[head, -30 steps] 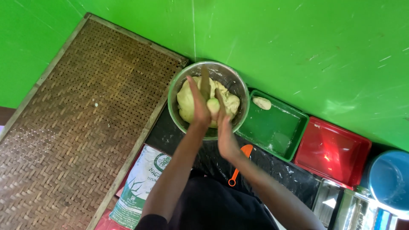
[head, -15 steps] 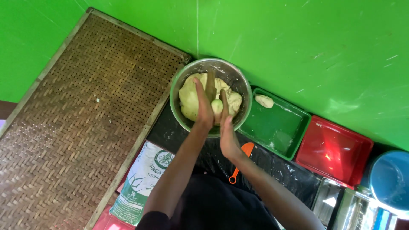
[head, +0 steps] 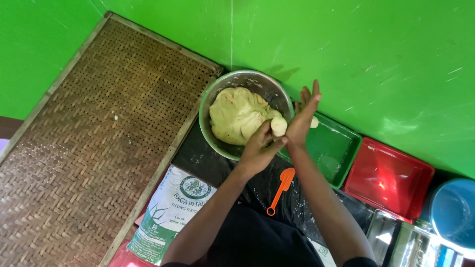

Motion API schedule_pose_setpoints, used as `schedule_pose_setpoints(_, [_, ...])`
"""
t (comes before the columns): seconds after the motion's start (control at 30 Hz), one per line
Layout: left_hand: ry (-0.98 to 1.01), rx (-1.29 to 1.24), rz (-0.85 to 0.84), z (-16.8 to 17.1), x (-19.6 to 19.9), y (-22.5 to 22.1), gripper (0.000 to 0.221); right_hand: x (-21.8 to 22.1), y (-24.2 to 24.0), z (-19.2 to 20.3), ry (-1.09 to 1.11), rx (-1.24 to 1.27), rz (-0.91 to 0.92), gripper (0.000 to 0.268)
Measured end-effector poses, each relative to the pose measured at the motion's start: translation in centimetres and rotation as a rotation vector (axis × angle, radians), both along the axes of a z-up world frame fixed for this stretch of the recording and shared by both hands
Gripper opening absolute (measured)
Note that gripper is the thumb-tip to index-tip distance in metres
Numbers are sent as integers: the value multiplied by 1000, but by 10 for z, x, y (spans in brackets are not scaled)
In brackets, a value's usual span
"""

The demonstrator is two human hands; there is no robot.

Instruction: Shaping small pieces of dough into oblong balls by hand and placing them in a tray

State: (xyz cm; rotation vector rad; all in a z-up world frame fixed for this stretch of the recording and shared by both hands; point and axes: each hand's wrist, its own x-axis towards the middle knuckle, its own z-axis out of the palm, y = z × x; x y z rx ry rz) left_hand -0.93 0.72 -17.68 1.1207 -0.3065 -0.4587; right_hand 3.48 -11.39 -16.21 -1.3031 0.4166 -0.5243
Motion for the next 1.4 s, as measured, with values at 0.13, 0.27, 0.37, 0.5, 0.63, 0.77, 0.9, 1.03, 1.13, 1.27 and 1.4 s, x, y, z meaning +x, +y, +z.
schedule_pose_setpoints(0.13, [38, 133, 91, -7, 8, 8, 49, -3, -1, 11, 31, 261, 32, 83])
schedule_pose_setpoints(0.27, [120, 81, 125, -13, 21, 11, 47, -15, -8, 18, 89, 132, 171, 67])
schedule_pose_setpoints(0.37, [268, -106, 135, 18, 21, 6, 44, -26, -5, 27, 127, -53, 254, 59])
schedule_pose_setpoints(0.5, [370, -18, 107, -3, 23, 6, 40, -35, 1, 23, 122, -144, 278, 50])
schedule_pose_setpoints(0.63, [467, 170, 195, 30, 21, -5, 62, -28, 16, 11, 123, -113, 245, 60])
schedule_pose_setpoints(0.77, [473, 283, 234, 91, 19, -12, 92, -16, 36, 29, 71, -5, 242, 76])
schedule_pose_setpoints(0.9, [496, 223, 284, 109, 32, -8, 93, -10, 31, 21, 42, -111, 250, 74])
schedule_pose_setpoints(1.03, [526, -117, 320, 106, 26, -7, 81, -6, 23, 3, -16, -342, 264, 68])
schedule_pose_setpoints(1.13, [562, -183, 256, 74, 19, -9, 85, -1, 19, -6, -61, -497, 264, 66])
schedule_pose_setpoints(1.27, [595, -154, 234, 64, 11, -17, 84, -13, 25, 18, -66, -483, 218, 78])
schedule_pose_setpoints(1.4, [750, -205, 421, -14, 24, -25, 37, -18, 30, 17, -58, -672, 210, 77])
